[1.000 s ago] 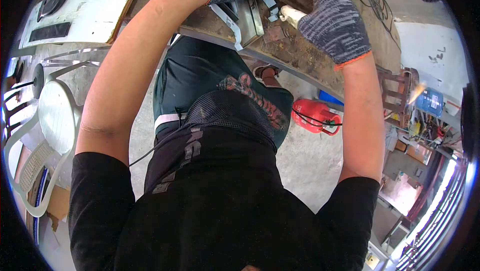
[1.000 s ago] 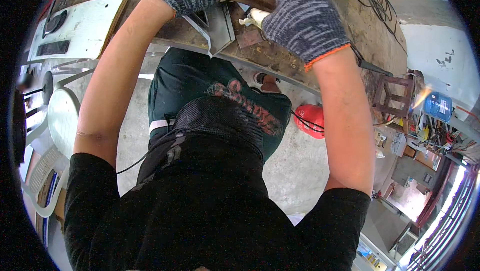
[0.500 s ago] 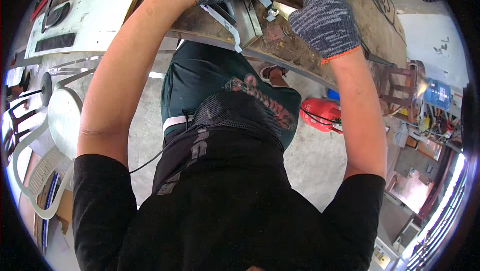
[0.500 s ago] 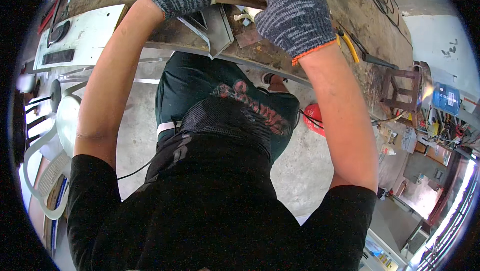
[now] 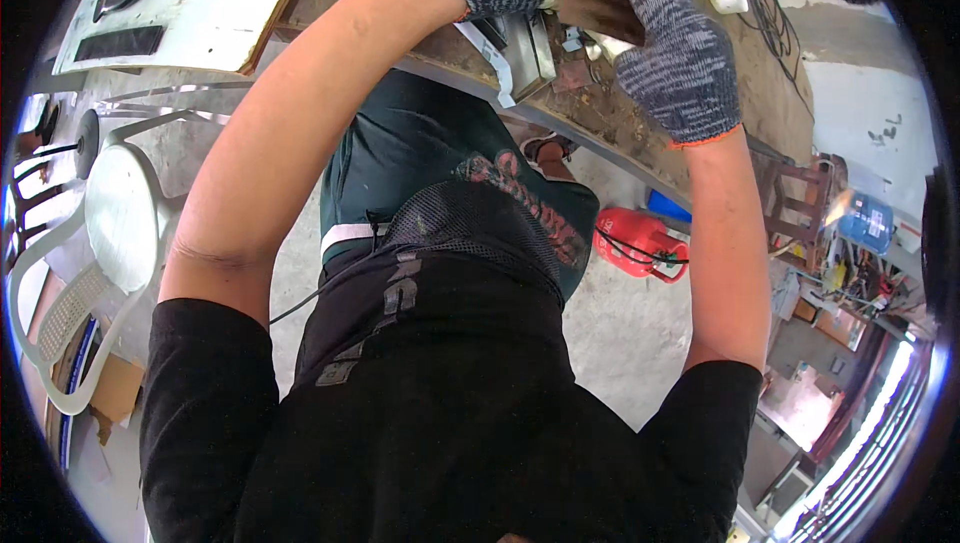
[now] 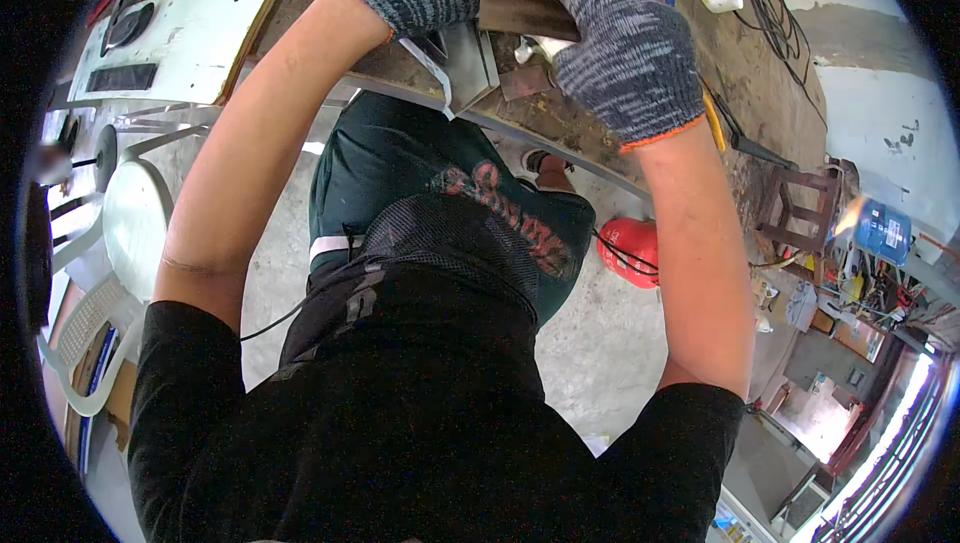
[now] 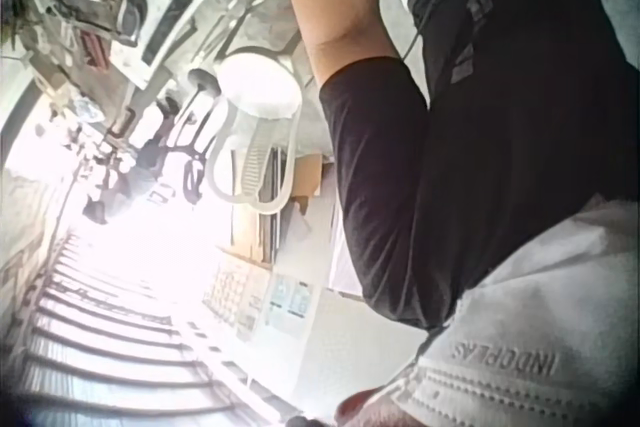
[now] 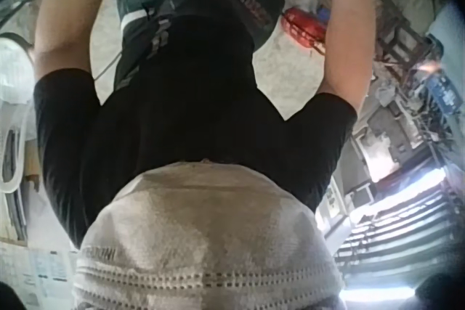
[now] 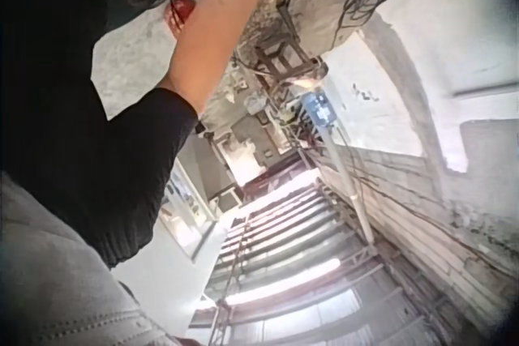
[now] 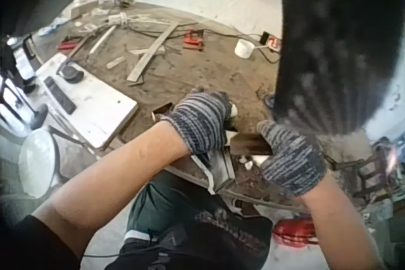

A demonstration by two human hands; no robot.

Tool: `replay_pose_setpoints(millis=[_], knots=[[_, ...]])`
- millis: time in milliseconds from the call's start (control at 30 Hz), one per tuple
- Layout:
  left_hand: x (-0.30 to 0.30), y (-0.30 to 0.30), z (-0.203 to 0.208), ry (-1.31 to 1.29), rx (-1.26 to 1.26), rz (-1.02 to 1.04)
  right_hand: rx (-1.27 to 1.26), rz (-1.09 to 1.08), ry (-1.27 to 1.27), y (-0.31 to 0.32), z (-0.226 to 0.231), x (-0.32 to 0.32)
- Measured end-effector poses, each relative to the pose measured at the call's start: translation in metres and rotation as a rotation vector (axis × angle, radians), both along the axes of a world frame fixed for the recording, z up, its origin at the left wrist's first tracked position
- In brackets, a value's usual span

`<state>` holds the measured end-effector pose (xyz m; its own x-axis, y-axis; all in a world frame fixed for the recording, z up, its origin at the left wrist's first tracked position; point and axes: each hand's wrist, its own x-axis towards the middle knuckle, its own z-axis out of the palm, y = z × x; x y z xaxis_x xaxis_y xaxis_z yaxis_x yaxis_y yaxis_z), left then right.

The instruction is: Assembling and finishing metal channel letters for a sign at a workbench.

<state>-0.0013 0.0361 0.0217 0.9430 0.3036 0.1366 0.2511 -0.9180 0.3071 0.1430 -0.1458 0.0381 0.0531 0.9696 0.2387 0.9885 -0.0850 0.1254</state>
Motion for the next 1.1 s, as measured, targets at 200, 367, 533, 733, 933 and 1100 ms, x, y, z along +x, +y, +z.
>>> replay_pose_setpoints(millis=[200,367,533,733,933,1100], knots=[[-0.001,0.005,0.000,0.006,-0.033,-0.045,-0.047,-0.115,0.012,0.003,0.002,-0.004],[0.000,0.007,0.001,0.012,-0.020,-0.070,-0.038,-0.166,-0.025,0.006,0.003,-0.010],[0.004,0.009,-0.001,0.037,-0.048,-0.052,-0.022,-0.176,0.023,0.006,0.001,-0.010],[0.002,0.015,0.000,0.023,-0.147,-0.091,0.009,-0.186,0.008,0.005,-0.006,-0.007],[-0.001,0.013,-0.001,-0.030,-0.174,-0.071,0.046,-0.177,-0.011,0.005,-0.011,-0.005],[0.001,0.016,-0.002,-0.019,-0.211,-0.098,0.046,-0.234,-0.048,0.008,-0.013,-0.007]])
